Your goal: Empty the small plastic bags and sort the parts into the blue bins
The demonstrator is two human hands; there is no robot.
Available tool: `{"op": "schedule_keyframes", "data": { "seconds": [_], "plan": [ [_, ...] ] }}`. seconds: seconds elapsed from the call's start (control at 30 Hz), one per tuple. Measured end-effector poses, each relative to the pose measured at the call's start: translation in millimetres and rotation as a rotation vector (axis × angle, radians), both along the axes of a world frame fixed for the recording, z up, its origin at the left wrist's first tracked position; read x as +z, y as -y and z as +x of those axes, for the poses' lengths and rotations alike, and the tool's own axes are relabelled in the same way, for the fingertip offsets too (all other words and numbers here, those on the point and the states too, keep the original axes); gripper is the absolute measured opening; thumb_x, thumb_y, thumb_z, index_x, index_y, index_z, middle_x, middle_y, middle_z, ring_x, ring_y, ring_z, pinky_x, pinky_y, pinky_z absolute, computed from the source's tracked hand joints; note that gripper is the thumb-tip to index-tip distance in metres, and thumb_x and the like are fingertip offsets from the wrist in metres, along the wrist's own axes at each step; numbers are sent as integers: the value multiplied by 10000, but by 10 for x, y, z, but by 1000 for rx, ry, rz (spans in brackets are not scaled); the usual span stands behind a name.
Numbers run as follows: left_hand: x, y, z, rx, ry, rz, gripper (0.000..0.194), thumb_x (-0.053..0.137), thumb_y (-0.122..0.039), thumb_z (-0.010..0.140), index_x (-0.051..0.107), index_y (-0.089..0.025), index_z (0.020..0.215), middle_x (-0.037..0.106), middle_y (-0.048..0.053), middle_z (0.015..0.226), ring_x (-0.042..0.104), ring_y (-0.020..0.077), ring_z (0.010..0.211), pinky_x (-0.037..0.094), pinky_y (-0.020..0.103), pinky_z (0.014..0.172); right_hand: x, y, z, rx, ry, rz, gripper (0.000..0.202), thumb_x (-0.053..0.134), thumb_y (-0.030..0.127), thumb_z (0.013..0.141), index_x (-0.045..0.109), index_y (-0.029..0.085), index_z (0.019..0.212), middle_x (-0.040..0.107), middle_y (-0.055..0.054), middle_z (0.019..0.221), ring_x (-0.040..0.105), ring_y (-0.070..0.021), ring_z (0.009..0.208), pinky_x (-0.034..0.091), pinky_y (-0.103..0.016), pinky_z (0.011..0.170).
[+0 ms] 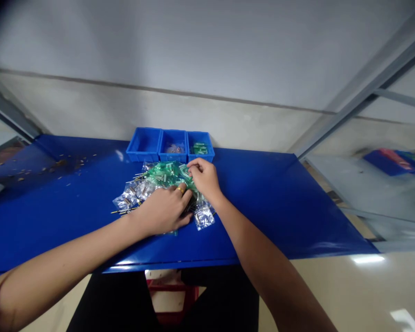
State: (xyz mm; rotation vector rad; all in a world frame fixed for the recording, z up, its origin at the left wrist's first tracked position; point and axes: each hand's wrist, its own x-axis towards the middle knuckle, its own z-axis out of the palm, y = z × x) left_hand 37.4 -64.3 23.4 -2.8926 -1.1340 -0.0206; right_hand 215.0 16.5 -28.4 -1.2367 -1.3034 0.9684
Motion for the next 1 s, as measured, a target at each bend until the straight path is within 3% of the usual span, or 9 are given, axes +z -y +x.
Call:
{"op": "schedule_keyframes", "data": {
  "seconds": [0.13, 0.37, 0.53, 0.63, 0.83, 1.0],
  "plan": [
    [-48, -42, 34, -32, 7, -3, 348, 659, -364, 1113, 798, -75, 1249, 805, 255, 1189, 839, 401, 925, 547, 447, 630, -10, 9, -24, -13, 31, -15, 162, 681, 142, 931, 784, 247, 863, 769, 0, 752, 715, -213, 748, 583, -354, 765],
    [-165, -129, 45, -100, 50, 48, 398, 675, -413, 1154, 844, -71, 1265, 815, 265, 1214, 828, 366, 854, 533, 443, 606, -108, 7, -31, -12, 95, 48, 159, 674, 182, 925, 802, 263, 875, 788, -8, 756, 718, -232, 748, 582, -370, 772],
    [-242, -214, 79, -135, 119, 17, 238, 788, -330, 1094, 872, -123, 1177, 848, 236, 1121, 832, 351, 822, 566, 438, 629, -98, -5, -52, -26, 62, 29, 153, 665, 167, 915, 781, 249, 858, 780, -9, 760, 731, -227, 759, 582, -362, 779],
    [-252, -251, 122, -180, 74, 38, 176, 721, -242, 1116, 863, -142, 1145, 867, 202, 1058, 835, 322, 781, 590, 422, 630, -77, -27, -59, -40, 19, 4, 148, 657, 171, 871, 776, 247, 828, 763, 2, 736, 715, -211, 716, 586, -347, 754],
    [-202, -262, 210, -214, -47, 59, 414, 469, -38, 1142, 824, -63, 1352, 869, 208, 1030, 833, 301, 745, 588, 401, 623, -54, -55, -66, -60, -36, -11, 137, 656, 190, 804, 779, 248, 785, 736, 18, 684, 685, -198, 661, 573, -327, 697],
    [-187, -243, 234, -198, -74, 17, 438, 419, 2, 1129, 832, -22, 1275, 851, 246, 1021, 841, 320, 794, 591, 414, 666, -9, -50, -44, -49, -45, -32, 149, 652, 159, 815, 780, 234, 797, 729, 12, 683, 672, -193, 668, 555, -329, 703]
  ]
}}
